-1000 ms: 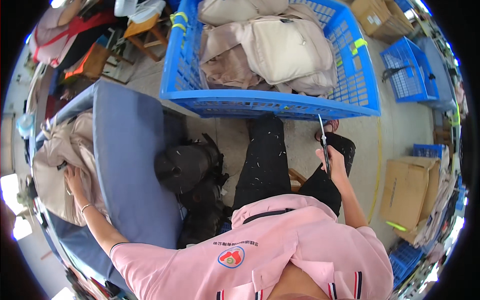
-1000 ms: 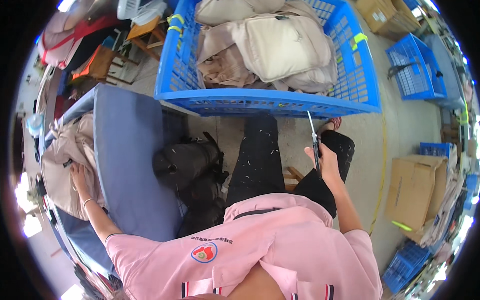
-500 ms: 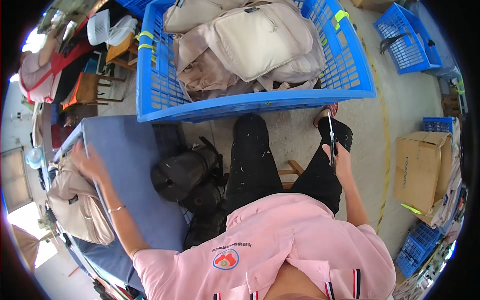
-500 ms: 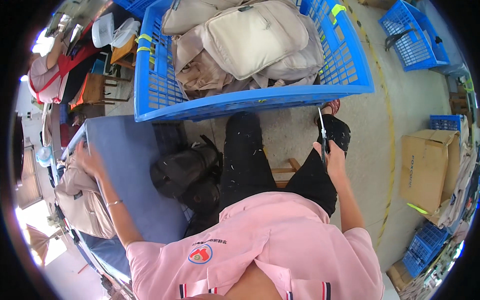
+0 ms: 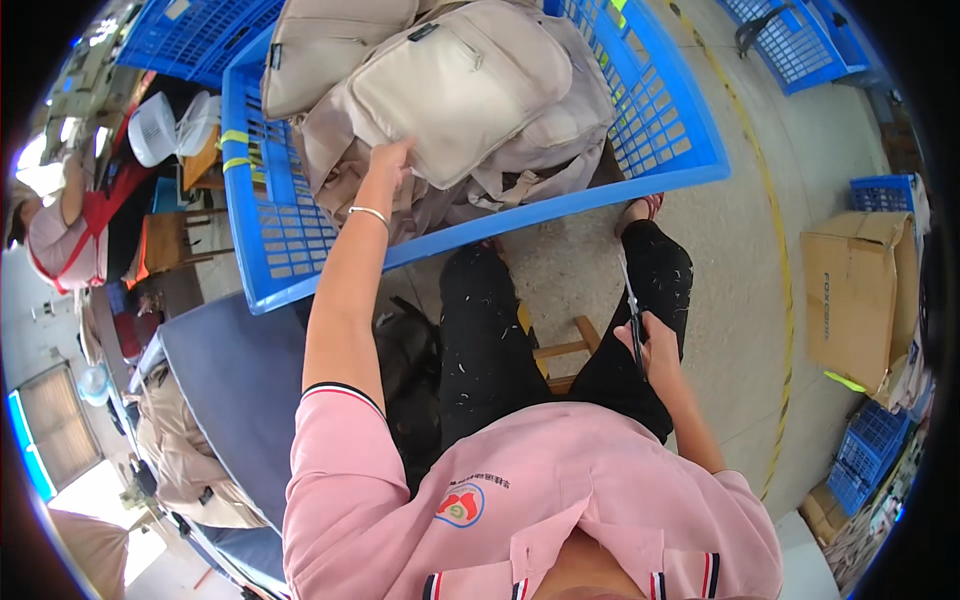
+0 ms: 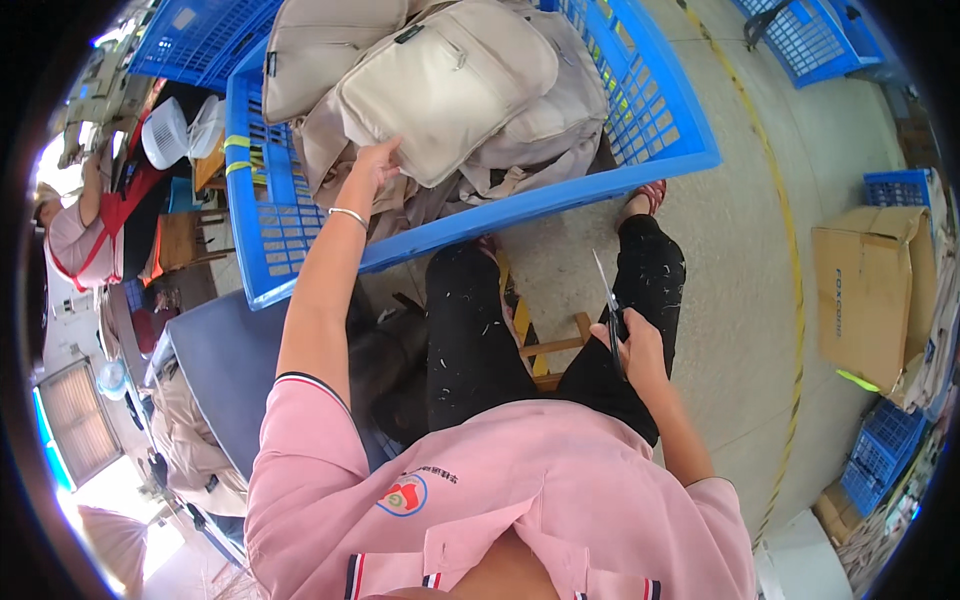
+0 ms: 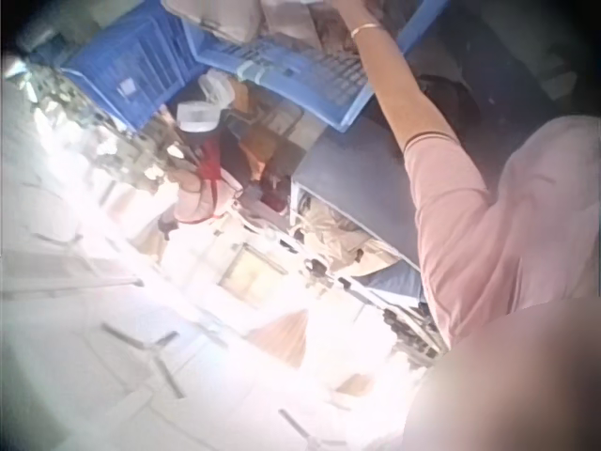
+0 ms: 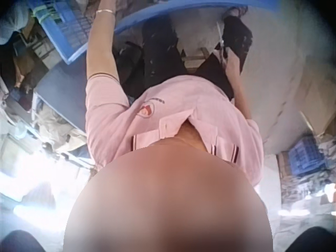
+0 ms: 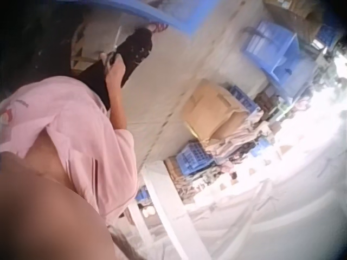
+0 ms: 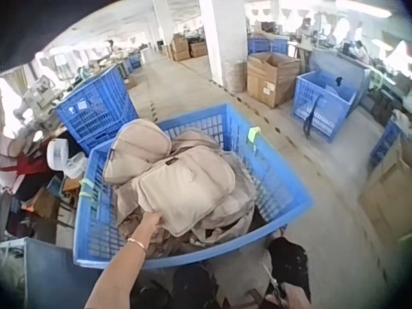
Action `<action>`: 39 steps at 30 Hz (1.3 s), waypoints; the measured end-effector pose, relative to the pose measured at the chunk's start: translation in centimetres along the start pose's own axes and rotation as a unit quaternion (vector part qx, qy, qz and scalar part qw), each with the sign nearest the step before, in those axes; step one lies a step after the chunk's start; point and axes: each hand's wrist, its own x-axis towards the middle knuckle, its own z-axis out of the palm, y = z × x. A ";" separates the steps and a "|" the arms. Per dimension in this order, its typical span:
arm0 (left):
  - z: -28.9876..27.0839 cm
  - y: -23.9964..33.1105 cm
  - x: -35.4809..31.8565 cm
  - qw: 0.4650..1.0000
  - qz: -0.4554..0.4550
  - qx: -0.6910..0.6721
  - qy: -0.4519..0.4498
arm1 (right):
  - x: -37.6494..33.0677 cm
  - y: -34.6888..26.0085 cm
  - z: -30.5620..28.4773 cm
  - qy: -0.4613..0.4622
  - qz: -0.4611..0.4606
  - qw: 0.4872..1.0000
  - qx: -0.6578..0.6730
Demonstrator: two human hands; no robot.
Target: Trimming loose threads from backpacks using scissors in a manufacturing facility.
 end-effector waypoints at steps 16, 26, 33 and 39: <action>-9.5 11.0 -26.7 0.901 0.344 -0.237 -0.115 | -0.3 -1.6 -0.2 0.016 -0.025 0.997 0.077; -23.1 -1.1 -39.9 0.846 0.450 -0.277 -0.072 | 0.9 -5.5 -1.4 0.054 -0.029 0.915 0.399; -23.4 -6.8 -28.4 0.934 0.309 0.174 -0.047 | 1.9 -9.5 3.8 -0.110 -0.003 0.892 0.439; -18.7 -4.2 -29.9 0.836 0.451 0.300 0.085 | -1.4 -9.5 8.6 -0.103 -0.035 0.922 0.371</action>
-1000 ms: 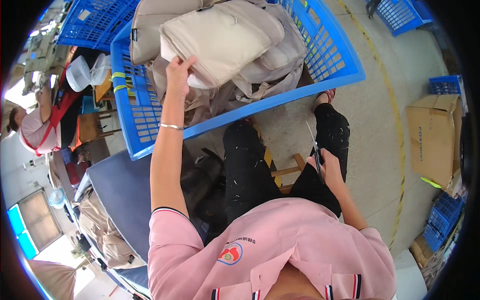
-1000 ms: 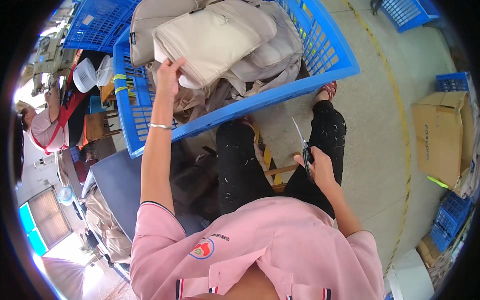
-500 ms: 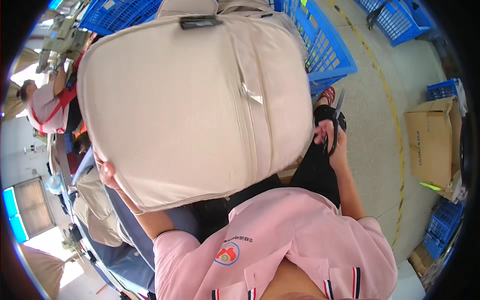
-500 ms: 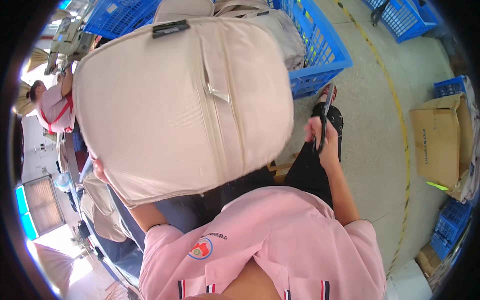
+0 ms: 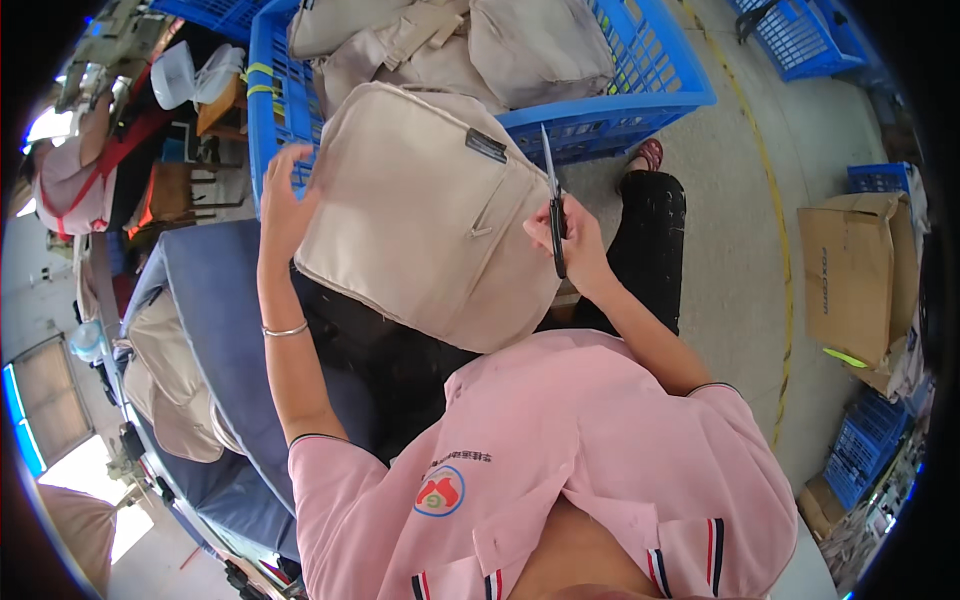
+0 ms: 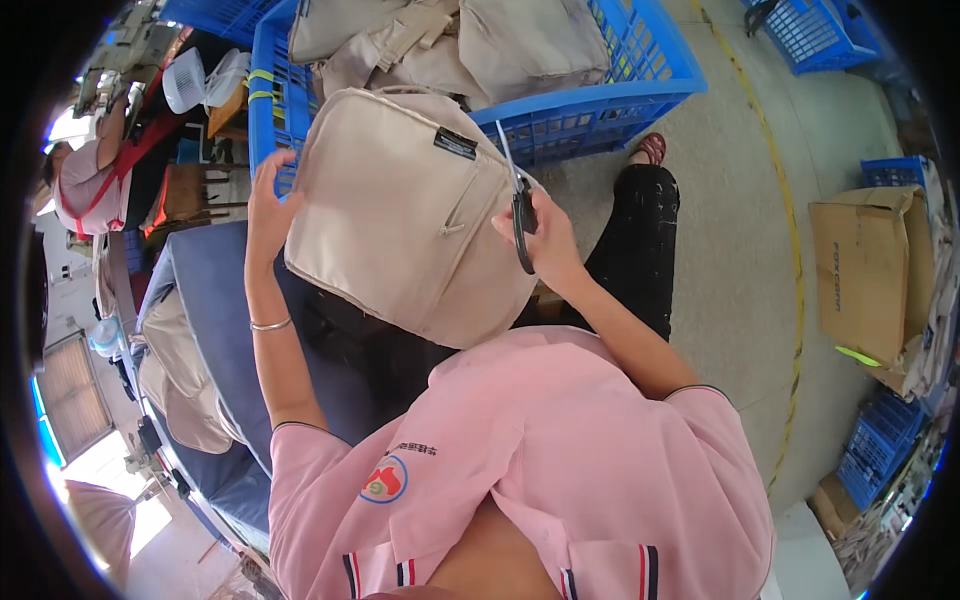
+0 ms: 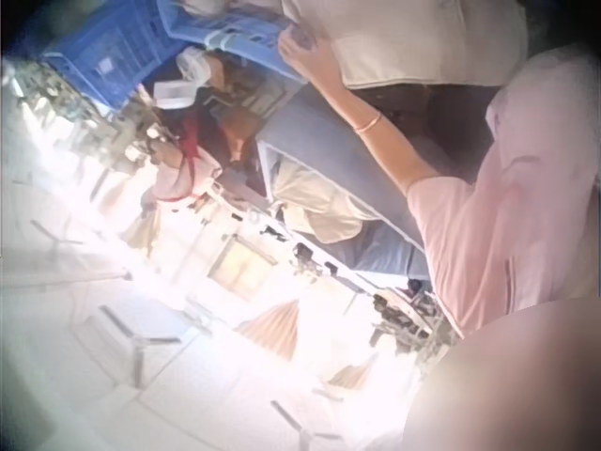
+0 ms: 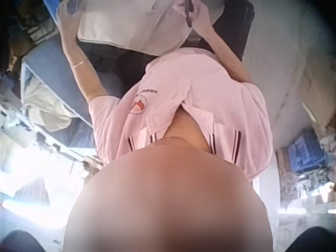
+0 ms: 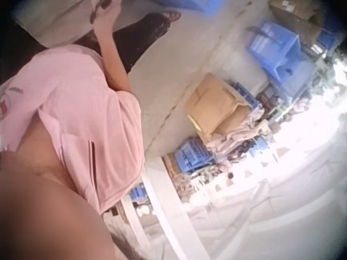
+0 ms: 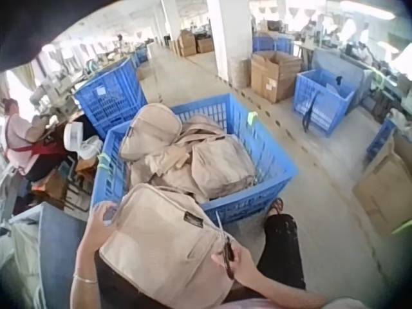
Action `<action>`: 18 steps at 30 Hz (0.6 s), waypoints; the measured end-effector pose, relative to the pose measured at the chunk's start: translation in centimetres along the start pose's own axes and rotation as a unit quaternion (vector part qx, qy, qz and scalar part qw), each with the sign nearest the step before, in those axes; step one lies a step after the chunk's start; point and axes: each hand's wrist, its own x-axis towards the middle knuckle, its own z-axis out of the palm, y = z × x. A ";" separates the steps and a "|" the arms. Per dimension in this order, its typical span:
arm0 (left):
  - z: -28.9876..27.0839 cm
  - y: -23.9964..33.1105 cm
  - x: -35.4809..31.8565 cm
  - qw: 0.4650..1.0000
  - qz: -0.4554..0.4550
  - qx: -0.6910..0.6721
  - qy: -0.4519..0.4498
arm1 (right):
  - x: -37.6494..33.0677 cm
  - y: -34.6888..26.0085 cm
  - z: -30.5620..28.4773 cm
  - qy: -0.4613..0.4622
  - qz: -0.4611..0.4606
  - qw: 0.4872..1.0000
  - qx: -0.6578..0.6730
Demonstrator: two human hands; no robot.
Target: Trimming loose threads from backpacks using scissors in a manufacturing facility.
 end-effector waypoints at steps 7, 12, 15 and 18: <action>5.4 7.5 4.7 0.962 0.248 0.112 0.002 | 3.0 1.7 -2.7 0.185 -0.169 0.911 -0.328; 7.7 7.1 7.5 0.954 0.243 0.159 -0.068 | 3.4 1.3 -3.8 0.081 -0.066 0.962 -0.252; 5.6 8.9 8.3 0.964 0.200 0.122 -0.128 | 2.1 -1.6 -3.9 0.066 -0.096 0.966 -0.233; 3.8 10.1 7.7 0.965 0.211 0.071 -0.137 | 1.4 -5.1 -5.1 -0.016 -0.070 0.931 -0.358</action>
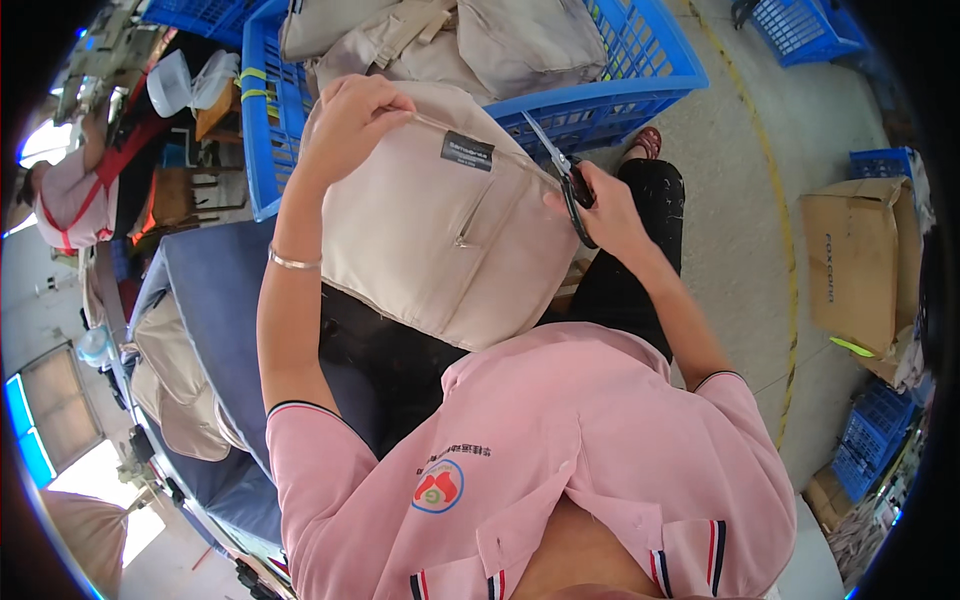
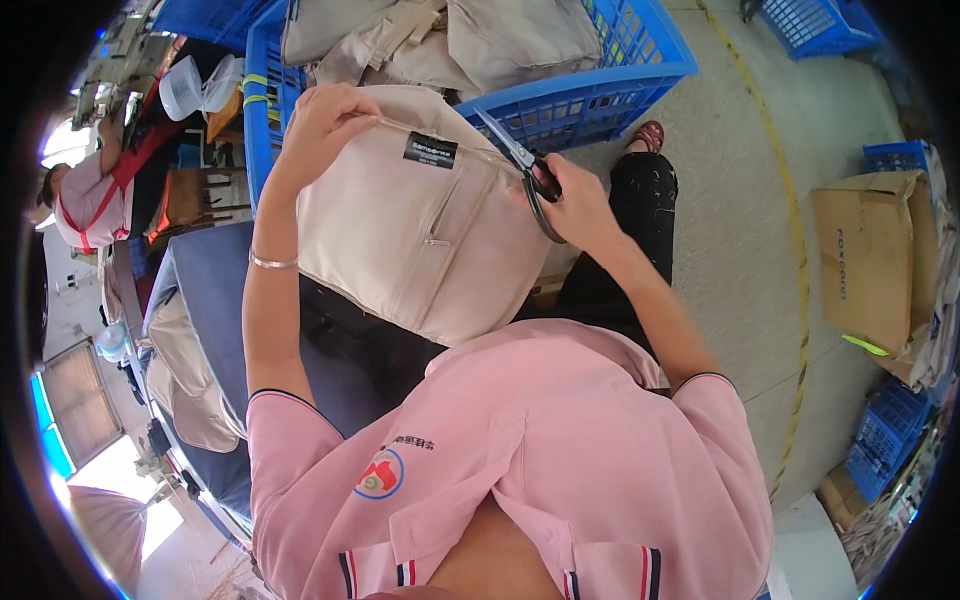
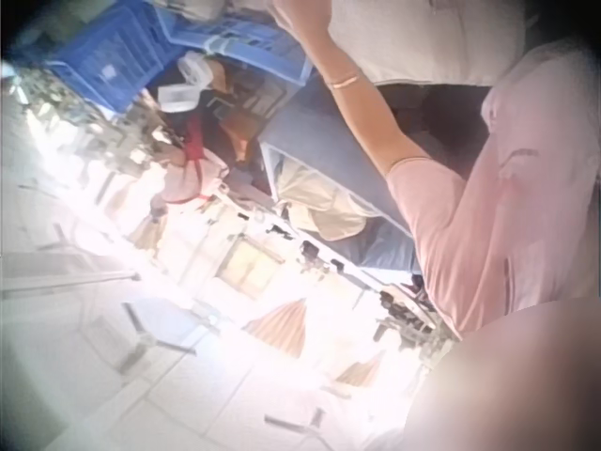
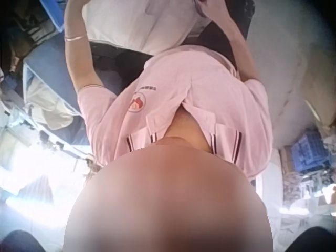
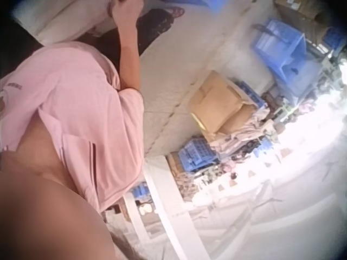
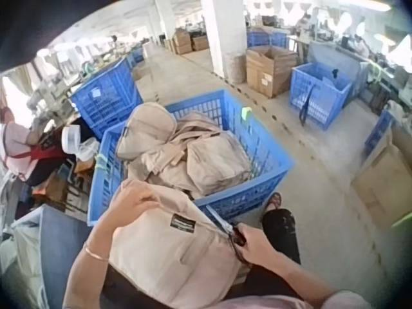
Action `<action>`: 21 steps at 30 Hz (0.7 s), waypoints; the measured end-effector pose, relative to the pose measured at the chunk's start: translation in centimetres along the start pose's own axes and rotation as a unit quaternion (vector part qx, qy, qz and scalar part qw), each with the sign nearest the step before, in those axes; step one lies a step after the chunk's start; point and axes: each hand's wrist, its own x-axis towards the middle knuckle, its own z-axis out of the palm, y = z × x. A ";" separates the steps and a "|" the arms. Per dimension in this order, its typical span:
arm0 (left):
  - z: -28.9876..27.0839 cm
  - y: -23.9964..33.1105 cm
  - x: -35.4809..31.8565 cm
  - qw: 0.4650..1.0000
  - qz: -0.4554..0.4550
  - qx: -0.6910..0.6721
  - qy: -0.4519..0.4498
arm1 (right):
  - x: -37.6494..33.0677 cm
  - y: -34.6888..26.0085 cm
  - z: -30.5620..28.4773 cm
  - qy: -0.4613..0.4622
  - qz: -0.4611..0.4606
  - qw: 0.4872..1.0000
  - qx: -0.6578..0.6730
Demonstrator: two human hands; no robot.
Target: Trimming loose threads from backpacks using scissors in a manufacturing facility.
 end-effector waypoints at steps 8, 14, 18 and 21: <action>-3.0 2.6 -3.5 0.996 0.055 -0.020 0.068 | 1.2 -3.1 -3.5 0.008 -0.223 0.952 -0.209; -3.6 2.9 -4.9 0.995 0.043 -0.032 0.079 | 1.7 -6.0 -2.8 -0.032 -0.238 0.935 -0.261; -3.7 2.9 -5.4 0.994 0.042 -0.045 0.087 | 2.0 -7.3 -2.5 -0.054 -0.227 0.936 -0.263; -3.7 2.7 -5.5 0.993 0.049 -0.051 0.099 | 1.8 -7.4 -2.0 -0.048 -0.237 0.938 -0.249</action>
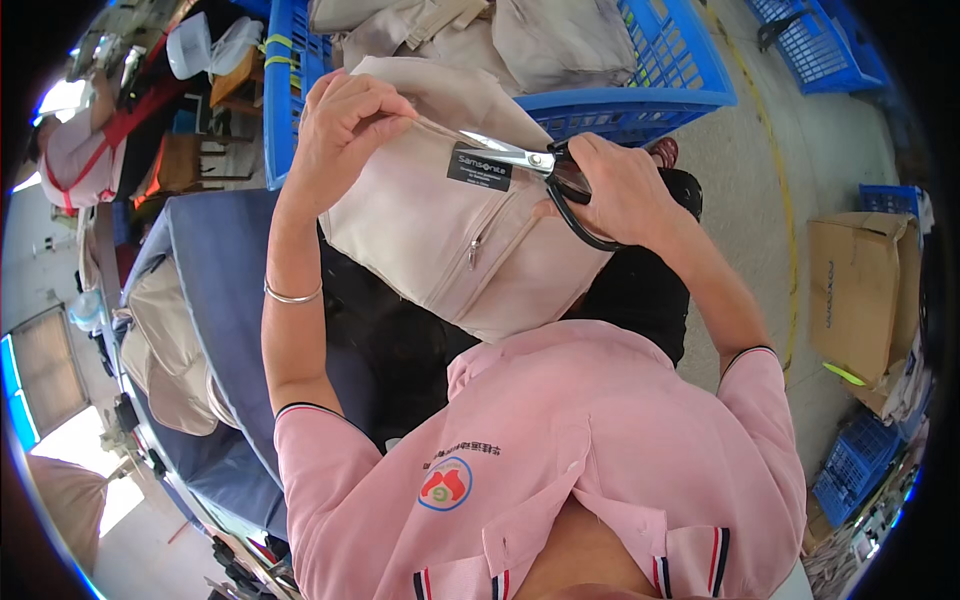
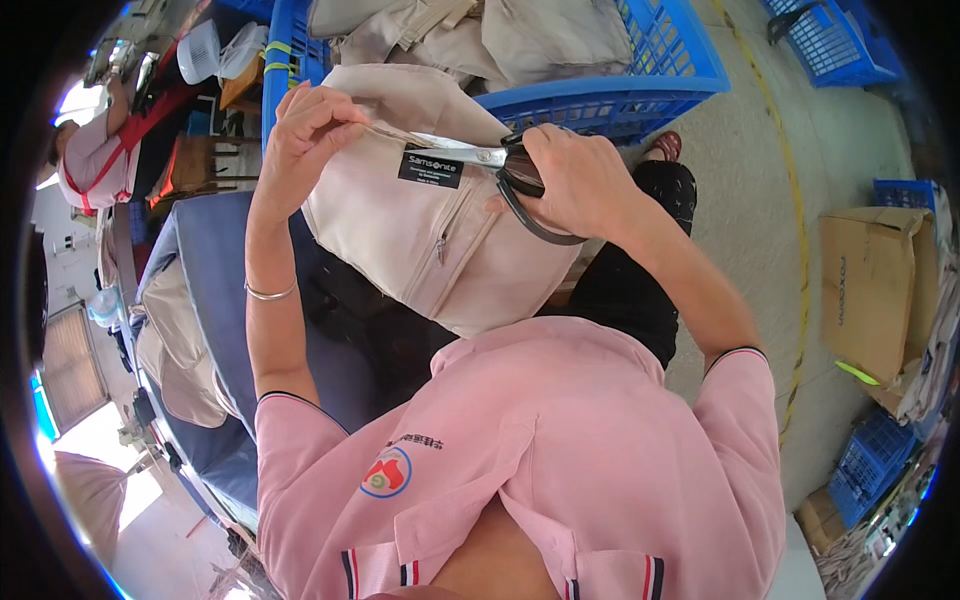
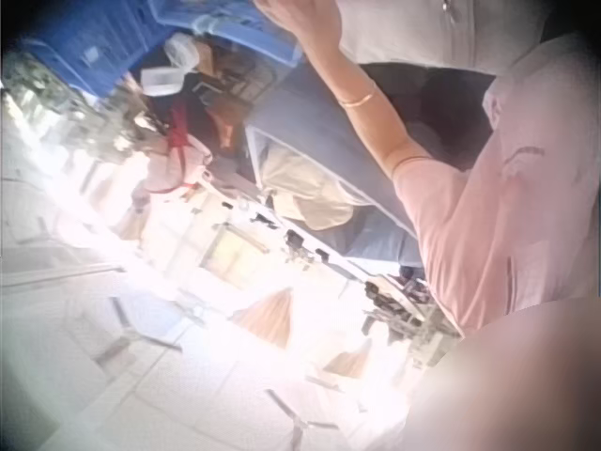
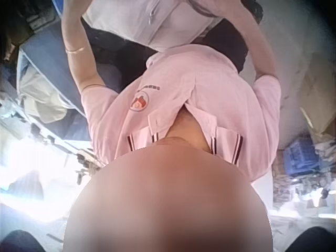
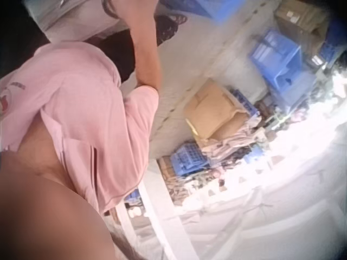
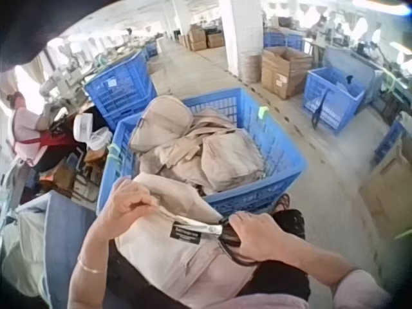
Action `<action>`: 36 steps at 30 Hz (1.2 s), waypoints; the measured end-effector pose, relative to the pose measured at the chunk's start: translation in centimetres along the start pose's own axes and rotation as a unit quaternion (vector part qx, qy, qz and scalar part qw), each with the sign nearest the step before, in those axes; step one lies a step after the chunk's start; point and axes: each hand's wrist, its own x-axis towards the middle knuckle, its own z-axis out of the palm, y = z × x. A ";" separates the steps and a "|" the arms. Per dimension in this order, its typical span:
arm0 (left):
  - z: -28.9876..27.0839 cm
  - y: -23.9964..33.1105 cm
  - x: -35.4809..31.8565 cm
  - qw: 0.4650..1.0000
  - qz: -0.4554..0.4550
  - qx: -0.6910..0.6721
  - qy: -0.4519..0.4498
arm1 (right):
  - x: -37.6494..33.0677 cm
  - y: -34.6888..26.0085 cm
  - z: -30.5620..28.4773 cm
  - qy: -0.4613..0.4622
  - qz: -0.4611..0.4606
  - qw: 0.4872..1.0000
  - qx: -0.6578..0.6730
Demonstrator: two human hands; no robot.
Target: Trimming loose threads from backpacks using scissors in a manufacturing facility.
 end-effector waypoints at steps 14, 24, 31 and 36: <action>0.5 -1.3 0.3 0.999 0.019 -0.027 -0.008 | -0.9 0.3 1.8 0.065 -0.049 0.996 -0.023; 1.0 -2.1 0.7 0.997 0.010 -0.069 -0.035 | -0.5 0.7 3.4 0.105 -0.046 0.991 -0.067; 3.1 -1.9 -1.5 0.989 -0.041 -0.072 0.121 | -0.5 0.3 4.0 0.087 0.031 0.996 0.004; 6.4 1.6 -10.9 0.885 -0.262 0.035 0.382 | -1.6 3.2 6.2 0.078 0.108 0.988 0.082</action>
